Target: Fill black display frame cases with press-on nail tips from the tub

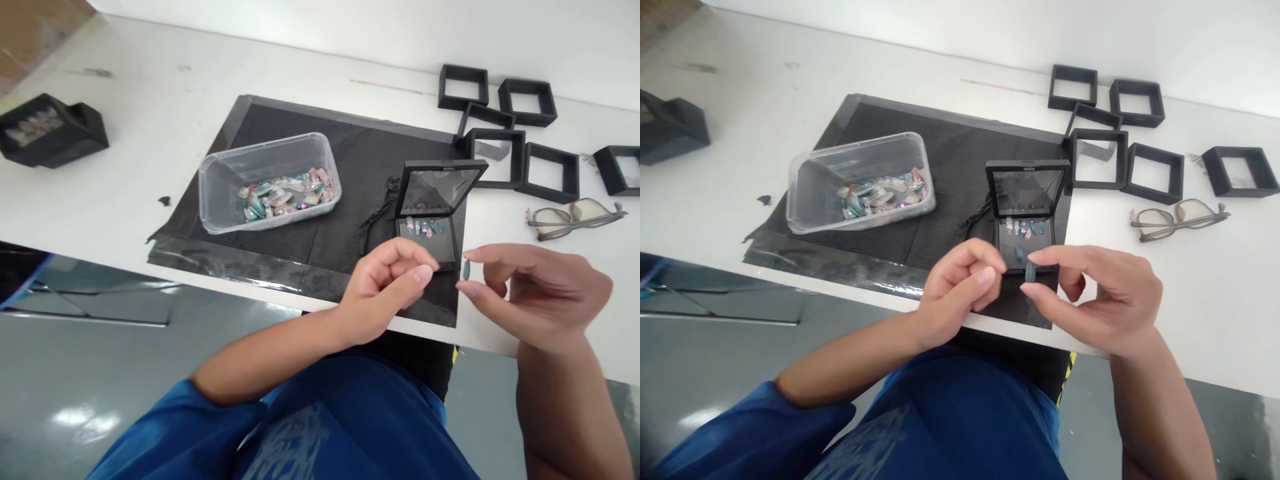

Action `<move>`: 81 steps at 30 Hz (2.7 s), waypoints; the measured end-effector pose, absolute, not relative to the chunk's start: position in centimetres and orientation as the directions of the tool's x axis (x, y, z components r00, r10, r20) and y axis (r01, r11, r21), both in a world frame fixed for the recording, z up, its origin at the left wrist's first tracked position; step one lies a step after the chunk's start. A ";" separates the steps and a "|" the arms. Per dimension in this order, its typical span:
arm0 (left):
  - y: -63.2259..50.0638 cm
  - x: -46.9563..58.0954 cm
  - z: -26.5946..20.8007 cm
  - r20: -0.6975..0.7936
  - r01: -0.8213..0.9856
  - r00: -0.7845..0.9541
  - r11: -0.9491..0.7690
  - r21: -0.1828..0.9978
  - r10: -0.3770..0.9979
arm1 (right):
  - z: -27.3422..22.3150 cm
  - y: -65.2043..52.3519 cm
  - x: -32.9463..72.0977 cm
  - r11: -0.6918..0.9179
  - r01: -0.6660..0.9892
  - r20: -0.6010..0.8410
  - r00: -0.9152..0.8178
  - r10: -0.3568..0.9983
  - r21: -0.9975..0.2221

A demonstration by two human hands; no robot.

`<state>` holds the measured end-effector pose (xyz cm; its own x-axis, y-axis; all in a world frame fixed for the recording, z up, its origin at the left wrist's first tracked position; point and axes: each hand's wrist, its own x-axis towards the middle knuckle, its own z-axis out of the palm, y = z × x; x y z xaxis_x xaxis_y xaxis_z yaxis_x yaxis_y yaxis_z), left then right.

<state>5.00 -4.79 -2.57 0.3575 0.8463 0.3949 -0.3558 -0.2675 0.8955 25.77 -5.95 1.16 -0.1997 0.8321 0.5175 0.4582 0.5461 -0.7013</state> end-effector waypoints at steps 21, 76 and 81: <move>-3.3 0.5 -3.9 0.485 0.485 0.694 -0.843 0.232 0.532 | -1.4 -3.7 25.6 0.408 0.808 0.174 -0.369 0.913 -0.426; 5.4 -10.0 6.8 0.517 0.676 0.536 -0.706 0.211 0.668 | 0.3 -4.3 27.5 0.473 0.774 0.472 -0.258 0.843 -0.422; 8.3 -11.9 6.7 0.132 0.702 0.694 -0.706 0.090 0.707 | 0.4 -4.5 28.2 0.338 0.775 0.414 -0.109 0.904 -0.534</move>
